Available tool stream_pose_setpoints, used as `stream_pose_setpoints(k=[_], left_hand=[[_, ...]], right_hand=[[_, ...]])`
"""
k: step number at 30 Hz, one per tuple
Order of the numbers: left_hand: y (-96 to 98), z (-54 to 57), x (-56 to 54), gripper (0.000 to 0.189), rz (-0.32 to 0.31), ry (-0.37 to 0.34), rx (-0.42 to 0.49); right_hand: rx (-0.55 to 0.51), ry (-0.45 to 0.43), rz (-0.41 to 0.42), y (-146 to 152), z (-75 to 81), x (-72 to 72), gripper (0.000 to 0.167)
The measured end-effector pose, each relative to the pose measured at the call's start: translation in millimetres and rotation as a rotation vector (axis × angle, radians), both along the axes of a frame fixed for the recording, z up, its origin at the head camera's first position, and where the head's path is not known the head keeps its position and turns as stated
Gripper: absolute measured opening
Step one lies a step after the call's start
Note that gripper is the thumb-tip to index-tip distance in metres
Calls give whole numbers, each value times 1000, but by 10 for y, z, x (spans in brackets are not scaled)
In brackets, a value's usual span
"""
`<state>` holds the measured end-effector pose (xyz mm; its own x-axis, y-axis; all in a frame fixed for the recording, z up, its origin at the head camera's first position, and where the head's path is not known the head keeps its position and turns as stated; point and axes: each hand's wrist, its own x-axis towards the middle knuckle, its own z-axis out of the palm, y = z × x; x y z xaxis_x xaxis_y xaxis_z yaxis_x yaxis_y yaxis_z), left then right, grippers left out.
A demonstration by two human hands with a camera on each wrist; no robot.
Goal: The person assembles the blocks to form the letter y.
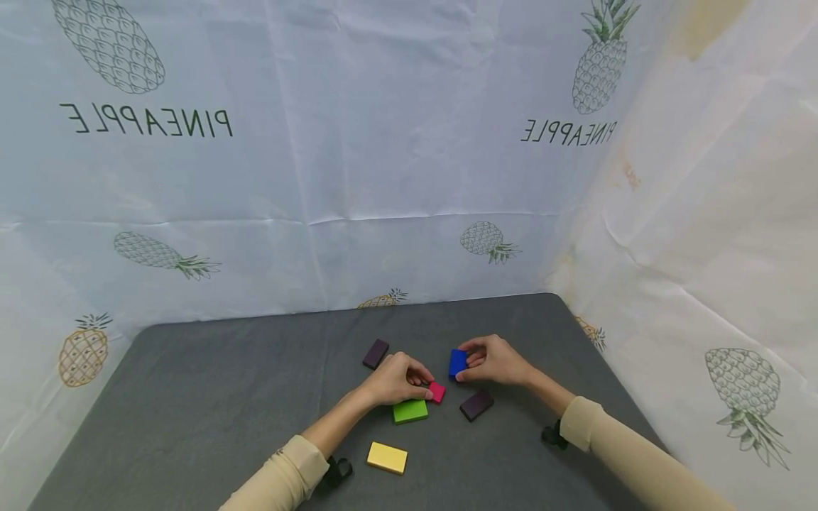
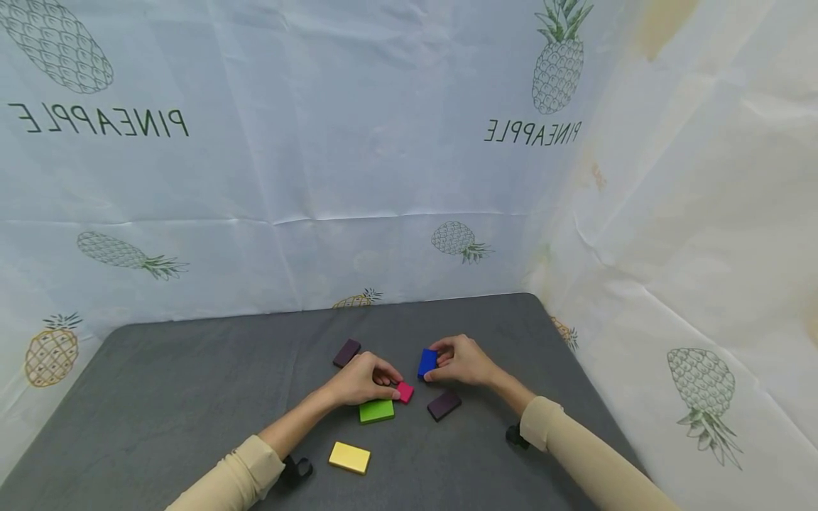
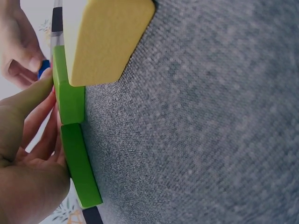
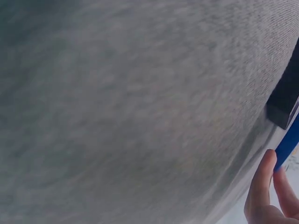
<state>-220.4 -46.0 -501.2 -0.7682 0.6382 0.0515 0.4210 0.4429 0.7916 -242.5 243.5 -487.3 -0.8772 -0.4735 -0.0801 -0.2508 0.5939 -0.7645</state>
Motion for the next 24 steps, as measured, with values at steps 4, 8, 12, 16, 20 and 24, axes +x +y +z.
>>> stream_pose_setpoints(k=[4,8,12,16,20,24], left_hand=[[1,-5,-4,23,2,0,6],[8,-14,-6,21,1,-3,4],[16,-27,-9,20,10,0,2],[29,-31,-6,20,17,5,3],[35,-21,1,20,21,4,13],[38,-8,7,21,23,-1,24]], right_hand=[[3,1,20,-93,4,1,59],[23,-10,9,-167,2,-13,58],[43,-11,4,-219,-3,-34,59],[60,-8,-2,-252,-11,-46,59],[73,0,-3,-265,-20,-55,58],[80,10,1,-276,-23,-58,58]])
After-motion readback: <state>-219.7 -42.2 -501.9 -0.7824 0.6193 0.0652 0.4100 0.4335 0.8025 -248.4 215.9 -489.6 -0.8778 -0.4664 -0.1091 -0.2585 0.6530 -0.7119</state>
